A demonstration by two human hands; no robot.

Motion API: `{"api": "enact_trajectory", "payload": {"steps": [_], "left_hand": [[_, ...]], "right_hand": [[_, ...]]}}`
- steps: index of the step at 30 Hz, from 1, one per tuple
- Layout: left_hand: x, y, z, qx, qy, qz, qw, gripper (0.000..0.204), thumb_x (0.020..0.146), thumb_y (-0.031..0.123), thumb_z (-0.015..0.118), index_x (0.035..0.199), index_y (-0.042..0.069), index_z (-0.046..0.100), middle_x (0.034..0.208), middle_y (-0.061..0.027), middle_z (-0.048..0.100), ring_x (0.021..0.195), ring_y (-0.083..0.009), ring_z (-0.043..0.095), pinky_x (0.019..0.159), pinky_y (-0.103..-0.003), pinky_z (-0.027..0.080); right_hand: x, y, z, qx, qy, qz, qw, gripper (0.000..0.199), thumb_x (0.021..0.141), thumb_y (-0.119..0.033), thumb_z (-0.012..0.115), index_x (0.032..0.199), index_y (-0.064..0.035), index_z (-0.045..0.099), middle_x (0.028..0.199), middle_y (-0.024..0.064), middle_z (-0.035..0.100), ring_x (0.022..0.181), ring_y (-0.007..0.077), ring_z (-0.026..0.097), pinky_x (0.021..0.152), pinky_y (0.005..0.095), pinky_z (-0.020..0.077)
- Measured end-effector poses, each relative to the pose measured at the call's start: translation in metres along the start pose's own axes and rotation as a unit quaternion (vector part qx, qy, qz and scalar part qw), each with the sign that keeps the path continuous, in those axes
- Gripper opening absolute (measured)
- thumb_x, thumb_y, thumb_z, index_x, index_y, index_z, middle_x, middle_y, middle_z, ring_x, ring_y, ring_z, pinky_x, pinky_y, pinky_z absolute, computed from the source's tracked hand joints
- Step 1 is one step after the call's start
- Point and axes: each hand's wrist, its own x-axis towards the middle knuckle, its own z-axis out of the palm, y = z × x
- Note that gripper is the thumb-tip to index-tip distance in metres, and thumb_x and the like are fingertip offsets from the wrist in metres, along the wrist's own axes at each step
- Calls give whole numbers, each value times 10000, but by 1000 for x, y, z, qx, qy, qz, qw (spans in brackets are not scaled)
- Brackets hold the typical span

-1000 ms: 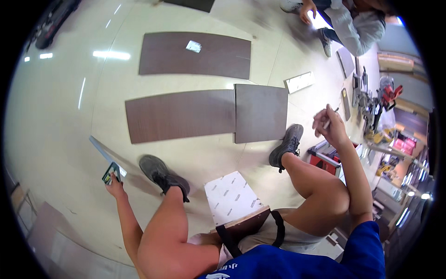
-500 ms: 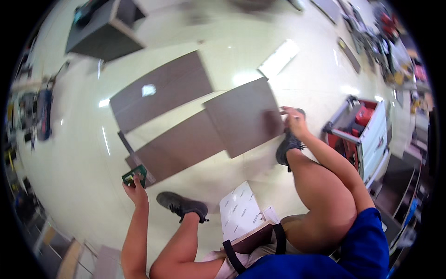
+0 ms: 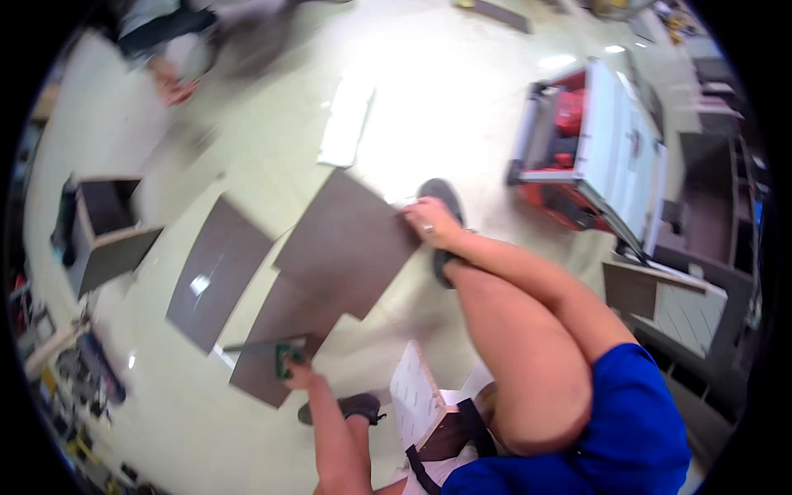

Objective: The person sits on the floor and uses a square ruler and a marker to draw straight lines on several brown wood panels. They measure and mark each panel, then reposition the ruler to mark additional lines. Another person is present nearby, occasionally handling a panel.

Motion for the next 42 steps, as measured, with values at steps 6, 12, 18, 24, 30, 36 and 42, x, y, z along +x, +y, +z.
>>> {"api": "enact_trajectory", "payload": {"steps": [6,12,18,24,30,36,42], "left_hand": [[-54,-7,47,-17,-118,-155,981,322,987,355,610,1132,80,527,941,-88,649,862,-242,663,756,-469,551],[-32,49,42,220,-103,-173,955,376,996,350,618,1174,41,498,966,-110,688,840,-263,714,731,-438,592],[-53,65,41,347,-87,-256,898,338,1001,303,593,1172,15,547,1028,-136,717,942,-272,718,754,-461,588],[-82,1,-19,618,-230,-132,740,223,864,248,687,988,62,680,795,-113,738,755,-230,734,709,-379,589],[-176,-56,-73,670,-341,-80,655,264,817,233,694,1005,48,685,925,-172,740,908,-347,714,841,-440,560],[-223,21,62,552,-393,193,710,397,850,151,707,1200,24,568,1226,-238,619,1129,-411,601,964,-462,487],[-120,96,198,585,-290,481,585,767,842,314,760,1422,-25,389,1544,-273,314,1374,-449,396,1108,-537,360]], "right_hand": [[-17,16,-28,-106,-5,-10,994,235,872,-70,640,1106,-65,642,1117,136,659,1169,353,547,1064,457,391],[4,0,-25,-147,-49,-16,988,346,853,-99,644,1195,-77,594,1195,115,637,1262,308,516,1120,463,334],[1,1,-33,-143,-53,29,988,348,851,-92,636,1196,-67,605,1144,126,665,1228,301,540,1109,445,344],[4,14,-28,-121,-40,48,991,233,859,-137,665,1077,-55,655,1130,130,672,1198,302,550,1089,448,360],[-1,1,-28,-136,-31,37,990,171,883,-217,692,953,-63,666,1111,146,668,1189,329,549,1071,446,368],[-6,9,-35,-113,-23,48,992,160,882,-213,689,938,-64,672,1093,145,661,1153,326,559,1058,442,375],[-2,8,-26,-114,-29,35,992,151,877,-198,685,933,-60,668,1068,141,665,1131,312,574,1052,437,378]]}}
